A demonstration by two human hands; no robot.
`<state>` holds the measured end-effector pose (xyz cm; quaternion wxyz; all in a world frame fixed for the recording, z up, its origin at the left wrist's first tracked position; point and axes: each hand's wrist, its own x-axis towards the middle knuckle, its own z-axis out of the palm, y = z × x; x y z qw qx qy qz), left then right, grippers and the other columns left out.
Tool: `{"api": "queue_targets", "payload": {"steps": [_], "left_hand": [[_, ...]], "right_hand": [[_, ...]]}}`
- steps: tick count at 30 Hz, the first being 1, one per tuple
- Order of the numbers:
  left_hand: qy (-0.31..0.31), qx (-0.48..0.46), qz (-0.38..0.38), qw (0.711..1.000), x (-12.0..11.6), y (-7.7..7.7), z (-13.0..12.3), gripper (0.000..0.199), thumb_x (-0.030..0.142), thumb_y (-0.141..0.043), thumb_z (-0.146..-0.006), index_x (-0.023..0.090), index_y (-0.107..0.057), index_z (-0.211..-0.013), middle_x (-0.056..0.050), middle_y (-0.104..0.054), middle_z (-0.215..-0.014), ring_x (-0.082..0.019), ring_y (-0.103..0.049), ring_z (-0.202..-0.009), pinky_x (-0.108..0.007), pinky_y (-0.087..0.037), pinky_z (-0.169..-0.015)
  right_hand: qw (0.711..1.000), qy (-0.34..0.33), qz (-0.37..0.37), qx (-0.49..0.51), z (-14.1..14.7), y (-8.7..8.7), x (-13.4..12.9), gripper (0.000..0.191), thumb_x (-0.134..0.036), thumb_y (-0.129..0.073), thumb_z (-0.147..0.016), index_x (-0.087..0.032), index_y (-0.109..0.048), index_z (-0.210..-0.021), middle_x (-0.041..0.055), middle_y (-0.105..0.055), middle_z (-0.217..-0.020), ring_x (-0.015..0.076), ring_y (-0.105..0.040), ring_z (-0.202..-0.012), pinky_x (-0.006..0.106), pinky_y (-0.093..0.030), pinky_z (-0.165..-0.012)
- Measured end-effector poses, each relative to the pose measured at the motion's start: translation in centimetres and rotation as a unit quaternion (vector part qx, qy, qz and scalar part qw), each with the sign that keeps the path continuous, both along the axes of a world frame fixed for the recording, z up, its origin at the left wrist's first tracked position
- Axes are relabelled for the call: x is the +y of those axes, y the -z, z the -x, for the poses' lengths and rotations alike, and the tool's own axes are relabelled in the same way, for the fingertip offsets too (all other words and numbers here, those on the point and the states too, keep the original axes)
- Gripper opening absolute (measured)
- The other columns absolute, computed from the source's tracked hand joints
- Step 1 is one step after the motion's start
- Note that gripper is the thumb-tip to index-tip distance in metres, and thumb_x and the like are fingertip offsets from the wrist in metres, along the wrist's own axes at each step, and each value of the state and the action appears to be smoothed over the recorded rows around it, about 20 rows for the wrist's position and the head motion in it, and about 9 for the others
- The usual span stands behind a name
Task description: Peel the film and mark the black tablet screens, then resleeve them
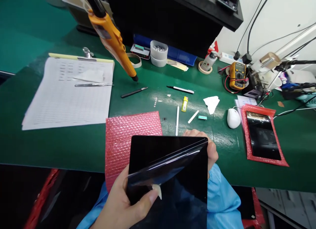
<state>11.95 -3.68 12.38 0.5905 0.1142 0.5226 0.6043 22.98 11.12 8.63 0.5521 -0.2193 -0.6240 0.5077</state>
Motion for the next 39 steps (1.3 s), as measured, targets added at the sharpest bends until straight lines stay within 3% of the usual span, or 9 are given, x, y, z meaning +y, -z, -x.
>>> {"api": "queue_targets", "payload": {"steps": [7,13,16,22,25,31,39], "left_hand": [[0.021,-0.052,-0.008,0.998,0.8,-0.2,-1.0,0.028,0.018,-0.091,-0.074,0.022,-0.071,-0.093,0.002,-0.075,-0.072,-0.015,-0.069,-0.066,-0.023,-0.06,-0.066],[0.054,-0.041,-0.112,0.991,0.9,2.1,-0.8,0.023,0.016,-0.084,-0.086,0.022,-0.074,-0.105,-0.001,-0.078,-0.077,-0.018,-0.075,-0.07,-0.024,-0.064,-0.07],[0.06,-0.059,-0.15,0.985,0.7,2.5,-0.8,0.02,0.015,-0.081,-0.091,0.023,-0.075,-0.108,-0.001,-0.08,-0.082,-0.016,-0.075,-0.07,-0.023,-0.064,-0.069],[0.03,-0.08,-0.048,0.995,0.9,0.5,-1.1,0.023,0.016,-0.089,-0.08,0.022,-0.074,-0.096,0.0,-0.078,-0.077,-0.017,-0.072,-0.069,-0.025,-0.063,-0.071],[0.031,-0.063,-0.029,0.997,1.1,-0.1,-1.0,0.029,0.016,-0.094,-0.073,0.022,-0.072,-0.09,0.002,-0.076,-0.073,-0.015,-0.069,-0.067,-0.024,-0.061,-0.07],[0.045,-0.045,-0.004,0.998,0.9,-0.4,-0.6,0.028,0.021,-0.094,-0.077,0.022,-0.073,-0.094,0.002,-0.076,-0.075,-0.014,-0.067,-0.067,-0.022,-0.059,-0.067],[0.05,-0.053,0.022,0.997,1.1,-0.7,-0.5,0.032,0.02,-0.092,-0.071,0.022,-0.073,-0.096,0.004,-0.075,-0.073,-0.014,-0.066,-0.066,-0.022,-0.059,-0.068]], "right_hand": [[0.998,-0.003,0.009,-0.063,-1.7,-1.2,0.6,0.047,-0.061,-0.03,-0.11,-0.027,-0.027,-0.078,-0.0057,-0.024,-0.061,0.0203,-0.037,-0.047,0.044,-0.038,-0.065],[0.997,0.067,-0.013,-0.03,-0.7,-1.1,0.5,0.043,-0.057,-0.027,-0.108,-0.027,-0.023,-0.077,-0.0076,-0.017,-0.058,0.0186,-0.026,-0.04,0.046,-0.037,-0.062],[0.992,0.1,-0.031,-0.071,-0.8,-0.4,0.5,0.042,-0.055,-0.018,-0.11,-0.027,-0.02,-0.079,-0.0077,-0.016,-0.057,0.0189,-0.025,-0.04,0.045,-0.037,-0.06],[0.998,0.046,-0.032,-0.015,-1.1,-0.6,0.8,0.04,-0.053,-0.026,-0.109,-0.027,-0.022,-0.079,-0.0078,-0.018,-0.056,0.0177,-0.02,-0.039,0.044,-0.032,-0.058],[0.996,0.063,0.015,-0.065,-1.3,-1.2,0.5,0.045,-0.058,-0.03,-0.106,-0.028,-0.027,-0.073,-0.0058,-0.021,-0.055,0.0186,-0.026,-0.041,0.045,-0.036,-0.059],[0.987,0.088,0.111,-0.08,-1.8,-1.7,0.0,0.059,-0.075,-0.045,-0.095,-0.029,-0.027,-0.064,-0.0029,-0.023,-0.052,0.019,-0.03,-0.044,0.041,-0.036,-0.051],[0.984,-0.004,0.16,0.08,-1.7,-1.0,0.5,0.059,-0.066,-0.065,-0.093,-0.023,-0.036,-0.063,-0.0048,-0.029,-0.054,0.0155,-0.027,-0.047,0.037,-0.027,-0.052]]}}
